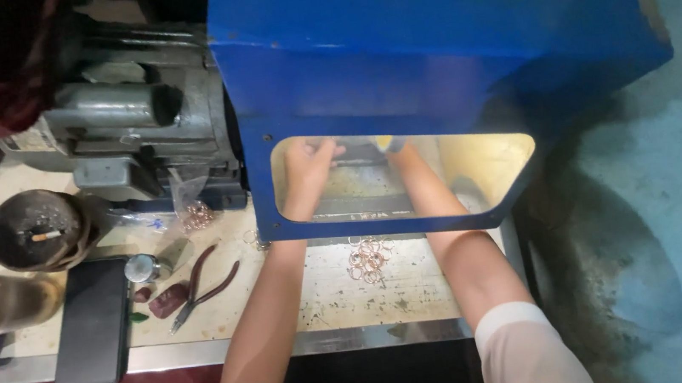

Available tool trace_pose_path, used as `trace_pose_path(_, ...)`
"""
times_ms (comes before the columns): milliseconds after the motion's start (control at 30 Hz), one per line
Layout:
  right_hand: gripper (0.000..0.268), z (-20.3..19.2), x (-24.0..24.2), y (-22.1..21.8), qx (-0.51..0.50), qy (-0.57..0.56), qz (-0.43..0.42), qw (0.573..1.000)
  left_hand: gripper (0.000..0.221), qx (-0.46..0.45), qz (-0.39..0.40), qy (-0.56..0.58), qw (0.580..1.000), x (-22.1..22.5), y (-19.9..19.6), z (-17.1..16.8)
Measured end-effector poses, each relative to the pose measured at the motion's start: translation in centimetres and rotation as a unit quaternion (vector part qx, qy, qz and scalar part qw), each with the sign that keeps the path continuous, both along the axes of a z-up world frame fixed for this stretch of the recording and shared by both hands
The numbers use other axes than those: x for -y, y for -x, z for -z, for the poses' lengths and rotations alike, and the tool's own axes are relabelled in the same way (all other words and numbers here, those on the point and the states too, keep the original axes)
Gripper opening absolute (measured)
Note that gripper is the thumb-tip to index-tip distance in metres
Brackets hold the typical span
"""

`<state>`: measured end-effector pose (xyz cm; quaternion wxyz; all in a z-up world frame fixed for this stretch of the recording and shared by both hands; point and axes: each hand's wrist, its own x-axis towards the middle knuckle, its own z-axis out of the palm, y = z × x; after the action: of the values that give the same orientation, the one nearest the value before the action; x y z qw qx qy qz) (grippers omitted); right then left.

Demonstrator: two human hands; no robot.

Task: Polishing small jewelry components by holding them against a rotating polishing wheel inside a protective machine hood.

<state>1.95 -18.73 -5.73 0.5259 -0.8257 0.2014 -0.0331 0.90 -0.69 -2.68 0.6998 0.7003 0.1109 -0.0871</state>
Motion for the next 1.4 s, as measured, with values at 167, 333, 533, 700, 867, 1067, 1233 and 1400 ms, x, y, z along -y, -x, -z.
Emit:
trace_pose_path(167,0.047,1.0,-0.1,-1.3,0.025,-0.04,-0.008,0.999,0.054,-0.008,0.005,-0.003,1.0,-0.1,-0.1,0.0)
trace_pose_path(333,0.056,2.2,1.4,-0.6,0.039,-0.069,-0.006,0.997,0.068,-0.005,0.023,-0.041,0.999,0.0,-1.1,3.0)
trace_pose_path(533,0.068,4.3,5.6,2.5,0.046,-0.095,-0.006,0.994,0.053,0.056,0.047,-0.096,0.993,0.3,0.1,-0.2)
trace_pose_path(700,0.081,-2.4,1.3,6.8,0.09,-0.281,-0.005,0.956,0.027,0.118,0.037,-0.124,0.985,0.9,0.9,-1.5)
trace_pose_path(867,0.082,-6.8,0.4,8.7,0.124,-0.305,-0.024,0.944,0.028,0.149,0.039,-0.151,0.977,1.2,1.6,-1.7)
trace_pose_path(1067,0.067,-3.2,2.5,6.6,0.142,-0.285,0.012,0.948,0.024,0.157,0.052,-0.162,0.973,1.5,1.0,-1.1)
trace_pose_path(1233,0.049,-0.3,3.0,6.2,0.196,-0.174,-0.057,0.963,0.023,0.165,0.069,-0.148,0.973,2.2,1.5,-1.1)
trace_pose_path(1400,0.025,-4.7,1.2,7.6,0.207,-0.047,-0.103,0.972,0.026,0.215,0.117,-0.103,0.964,2.4,2.7,-2.3)
